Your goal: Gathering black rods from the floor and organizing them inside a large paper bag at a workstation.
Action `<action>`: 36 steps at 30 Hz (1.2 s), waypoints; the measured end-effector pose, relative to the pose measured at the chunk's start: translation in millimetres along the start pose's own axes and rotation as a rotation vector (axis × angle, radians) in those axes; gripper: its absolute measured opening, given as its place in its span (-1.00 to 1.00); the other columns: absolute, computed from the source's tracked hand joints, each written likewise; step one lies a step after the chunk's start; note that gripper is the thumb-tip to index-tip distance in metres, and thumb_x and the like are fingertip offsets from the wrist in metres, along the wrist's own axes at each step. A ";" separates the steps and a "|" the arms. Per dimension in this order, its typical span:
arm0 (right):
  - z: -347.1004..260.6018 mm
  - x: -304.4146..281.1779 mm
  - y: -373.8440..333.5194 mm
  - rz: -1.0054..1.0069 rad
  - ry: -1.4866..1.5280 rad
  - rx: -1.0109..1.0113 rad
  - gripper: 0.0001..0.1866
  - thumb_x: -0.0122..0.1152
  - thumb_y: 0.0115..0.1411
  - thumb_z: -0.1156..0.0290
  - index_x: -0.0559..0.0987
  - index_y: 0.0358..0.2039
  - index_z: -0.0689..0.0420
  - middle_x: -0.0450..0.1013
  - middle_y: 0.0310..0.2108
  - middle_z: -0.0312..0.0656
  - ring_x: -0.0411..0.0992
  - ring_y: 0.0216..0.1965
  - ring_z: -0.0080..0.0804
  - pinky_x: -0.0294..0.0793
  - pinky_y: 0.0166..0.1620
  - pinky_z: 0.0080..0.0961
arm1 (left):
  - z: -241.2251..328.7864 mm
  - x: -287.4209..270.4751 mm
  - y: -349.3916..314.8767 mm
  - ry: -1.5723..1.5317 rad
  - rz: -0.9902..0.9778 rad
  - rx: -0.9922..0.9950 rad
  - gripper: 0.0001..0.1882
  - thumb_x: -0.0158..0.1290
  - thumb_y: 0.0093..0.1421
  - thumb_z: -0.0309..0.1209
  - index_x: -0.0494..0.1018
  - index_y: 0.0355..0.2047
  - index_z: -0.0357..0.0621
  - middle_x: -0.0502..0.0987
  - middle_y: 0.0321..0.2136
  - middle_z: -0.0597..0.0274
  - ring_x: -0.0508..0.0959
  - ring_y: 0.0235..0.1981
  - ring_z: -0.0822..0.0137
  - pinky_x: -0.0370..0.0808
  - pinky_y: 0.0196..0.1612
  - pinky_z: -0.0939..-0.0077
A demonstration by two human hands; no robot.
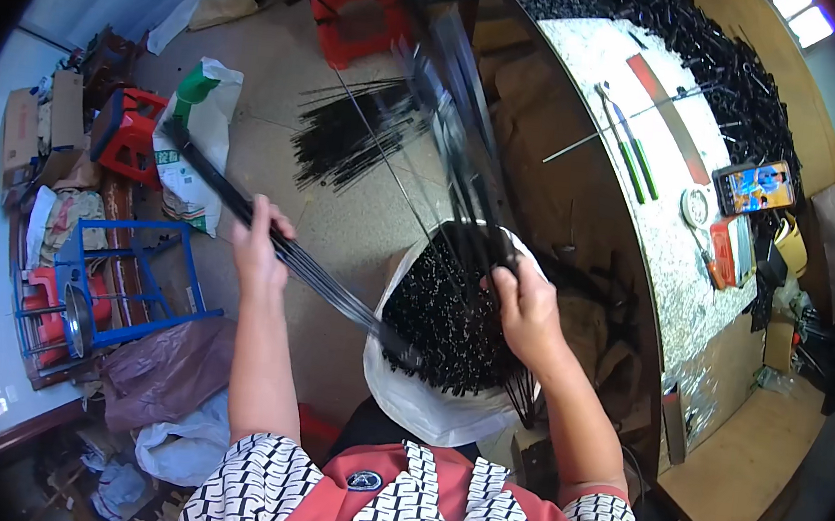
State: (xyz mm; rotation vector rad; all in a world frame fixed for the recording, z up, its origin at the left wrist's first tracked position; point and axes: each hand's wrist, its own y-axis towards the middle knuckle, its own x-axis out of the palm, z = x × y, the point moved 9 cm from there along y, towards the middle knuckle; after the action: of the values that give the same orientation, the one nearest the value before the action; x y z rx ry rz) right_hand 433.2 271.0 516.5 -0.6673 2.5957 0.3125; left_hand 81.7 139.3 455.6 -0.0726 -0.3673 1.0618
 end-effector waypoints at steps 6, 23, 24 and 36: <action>-10.0 0.8 19.2 -0.007 0.137 0.106 -0.78 -0.08 0.35 0.32 0.43 -0.26 0.22 0.41 -0.63 -0.30 0.26 -0.69 -0.67 0.25 -0.61 -0.66 | -29.7 142.7 -106.5 -0.077 -0.550 -0.132 -0.57 -0.05 0.31 -0.18 0.12 0.01 -0.17 0.38 0.03 -0.05 0.53 -0.08 0.21 0.51 -0.20 0.44; 12.1 -88.7 -23.2 0.009 0.585 0.290 0.02 0.40 -0.09 -0.08 0.19 0.23 0.29 0.30 0.10 0.03 0.32 0.10 -0.22 0.28 0.14 -0.36 | -92.2 221.4 -264.7 0.047 -1.110 -0.452 -0.74 0.01 0.27 -0.41 0.25 -0.09 -0.19 0.45 -0.48 0.31 0.48 -0.55 0.52 0.45 -0.44 0.59; 10.9 -86.1 -18.0 -0.095 0.718 0.305 0.16 0.40 -0.14 -0.18 0.08 0.28 0.29 0.27 0.14 0.11 0.29 0.15 -0.13 0.23 0.21 -0.30 | -99.6 224.0 -282.7 0.183 -1.261 -0.408 -0.72 0.02 0.27 -0.37 0.26 -0.08 -0.22 0.46 -0.39 0.29 0.52 -0.50 0.46 0.48 -0.38 0.57; -51.0 -165.0 -84.6 0.359 0.756 -0.172 -0.49 0.05 0.28 0.19 0.19 0.09 0.23 0.33 -0.39 -0.13 0.36 -0.31 -0.30 0.40 -0.10 -0.25 | -93.2 81.4 -146.2 1.422 -0.321 0.459 -0.21 0.31 -0.06 -0.22 0.20 0.07 -0.38 0.35 -0.03 -0.22 0.30 0.10 -0.10 0.21 0.17 0.16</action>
State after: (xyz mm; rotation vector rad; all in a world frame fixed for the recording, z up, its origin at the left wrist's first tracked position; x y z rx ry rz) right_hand 587.2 248.7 629.4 -0.4151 3.4551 0.4681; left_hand 270.3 148.6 423.6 -0.3168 1.1112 0.5455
